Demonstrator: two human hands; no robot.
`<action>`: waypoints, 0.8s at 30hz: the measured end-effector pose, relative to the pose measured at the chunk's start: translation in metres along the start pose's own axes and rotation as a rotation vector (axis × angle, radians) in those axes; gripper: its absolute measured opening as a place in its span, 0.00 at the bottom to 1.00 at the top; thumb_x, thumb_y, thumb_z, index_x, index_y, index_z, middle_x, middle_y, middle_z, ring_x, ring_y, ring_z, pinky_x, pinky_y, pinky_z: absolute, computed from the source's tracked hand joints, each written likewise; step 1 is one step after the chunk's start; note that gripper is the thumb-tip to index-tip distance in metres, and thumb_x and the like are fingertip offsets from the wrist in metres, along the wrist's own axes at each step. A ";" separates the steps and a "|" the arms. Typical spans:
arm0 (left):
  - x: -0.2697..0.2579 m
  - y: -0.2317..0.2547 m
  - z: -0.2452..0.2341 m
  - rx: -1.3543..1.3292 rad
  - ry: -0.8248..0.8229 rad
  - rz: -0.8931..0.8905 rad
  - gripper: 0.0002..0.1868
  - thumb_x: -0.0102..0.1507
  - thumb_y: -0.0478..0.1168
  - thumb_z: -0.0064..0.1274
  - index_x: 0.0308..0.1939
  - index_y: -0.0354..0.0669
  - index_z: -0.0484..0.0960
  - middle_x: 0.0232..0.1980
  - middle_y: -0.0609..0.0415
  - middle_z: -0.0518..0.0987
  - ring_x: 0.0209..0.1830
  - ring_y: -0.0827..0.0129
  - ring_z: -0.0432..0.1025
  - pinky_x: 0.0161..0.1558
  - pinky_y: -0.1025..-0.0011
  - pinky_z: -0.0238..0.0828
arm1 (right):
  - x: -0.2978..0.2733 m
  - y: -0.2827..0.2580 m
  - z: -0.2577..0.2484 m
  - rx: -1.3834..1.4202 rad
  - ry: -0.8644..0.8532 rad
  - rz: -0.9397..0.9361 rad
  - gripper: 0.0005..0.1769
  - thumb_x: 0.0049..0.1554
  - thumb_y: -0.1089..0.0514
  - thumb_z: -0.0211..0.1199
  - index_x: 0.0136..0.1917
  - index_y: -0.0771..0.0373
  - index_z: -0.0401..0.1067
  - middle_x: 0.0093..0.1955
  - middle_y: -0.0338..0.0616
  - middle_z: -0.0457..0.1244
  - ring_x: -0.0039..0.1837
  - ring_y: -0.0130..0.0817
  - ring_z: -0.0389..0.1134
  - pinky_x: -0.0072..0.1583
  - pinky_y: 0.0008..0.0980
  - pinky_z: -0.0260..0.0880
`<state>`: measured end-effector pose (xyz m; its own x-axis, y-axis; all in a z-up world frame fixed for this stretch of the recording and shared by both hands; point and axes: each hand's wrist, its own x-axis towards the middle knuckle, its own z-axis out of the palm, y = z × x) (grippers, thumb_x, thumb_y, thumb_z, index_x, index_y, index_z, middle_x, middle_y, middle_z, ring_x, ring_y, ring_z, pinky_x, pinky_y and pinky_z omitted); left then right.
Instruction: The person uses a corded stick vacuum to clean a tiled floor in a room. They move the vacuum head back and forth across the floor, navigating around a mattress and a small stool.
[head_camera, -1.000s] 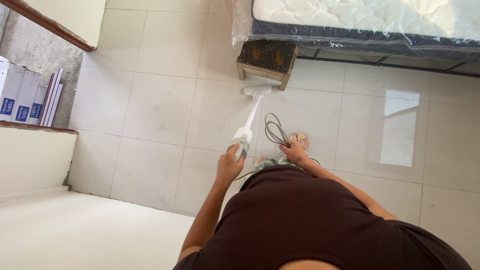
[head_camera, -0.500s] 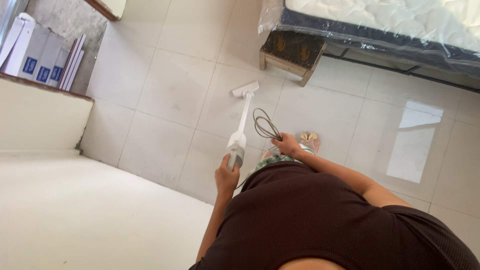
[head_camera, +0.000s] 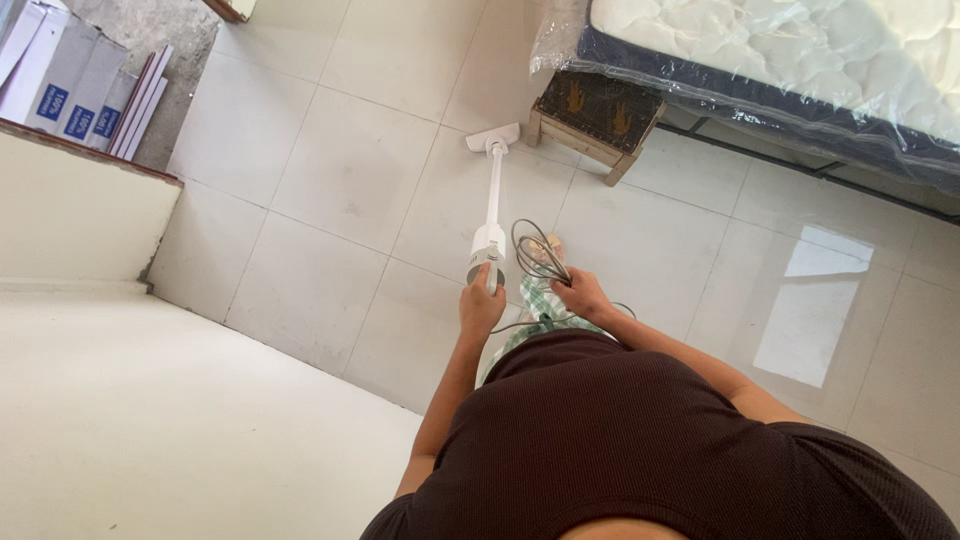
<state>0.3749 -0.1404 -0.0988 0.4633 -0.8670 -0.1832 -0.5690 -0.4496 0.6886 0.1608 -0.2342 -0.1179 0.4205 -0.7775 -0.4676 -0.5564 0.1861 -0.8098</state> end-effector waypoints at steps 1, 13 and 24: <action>0.002 0.002 -0.002 -0.001 -0.004 0.008 0.31 0.59 0.40 0.55 0.67 0.41 0.74 0.40 0.32 0.83 0.40 0.42 0.79 0.45 0.52 0.75 | 0.006 0.000 -0.002 -0.008 -0.012 0.011 0.17 0.61 0.50 0.60 0.42 0.68 0.70 0.29 0.41 0.61 0.31 0.30 0.65 0.36 0.35 0.69; 0.023 0.017 -0.071 -0.043 -0.023 -0.095 0.30 0.58 0.41 0.54 0.65 0.40 0.76 0.43 0.31 0.83 0.42 0.42 0.80 0.47 0.53 0.76 | 0.110 -0.046 -0.019 0.032 -0.066 0.029 0.16 0.60 0.51 0.61 0.42 0.68 0.72 0.29 0.42 0.62 0.30 0.30 0.64 0.34 0.35 0.67; 0.145 0.030 -0.012 -0.129 0.048 0.032 0.31 0.57 0.40 0.55 0.65 0.36 0.75 0.50 0.30 0.81 0.50 0.38 0.78 0.53 0.52 0.74 | 0.180 -0.084 -0.052 0.084 -0.015 0.041 0.16 0.60 0.51 0.62 0.44 0.69 0.73 0.27 0.42 0.61 0.29 0.29 0.63 0.33 0.33 0.64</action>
<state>0.4328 -0.2772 -0.0964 0.4796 -0.8681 -0.1281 -0.4938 -0.3877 0.7784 0.2459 -0.4211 -0.1153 0.4093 -0.7592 -0.5060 -0.5115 0.2683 -0.8163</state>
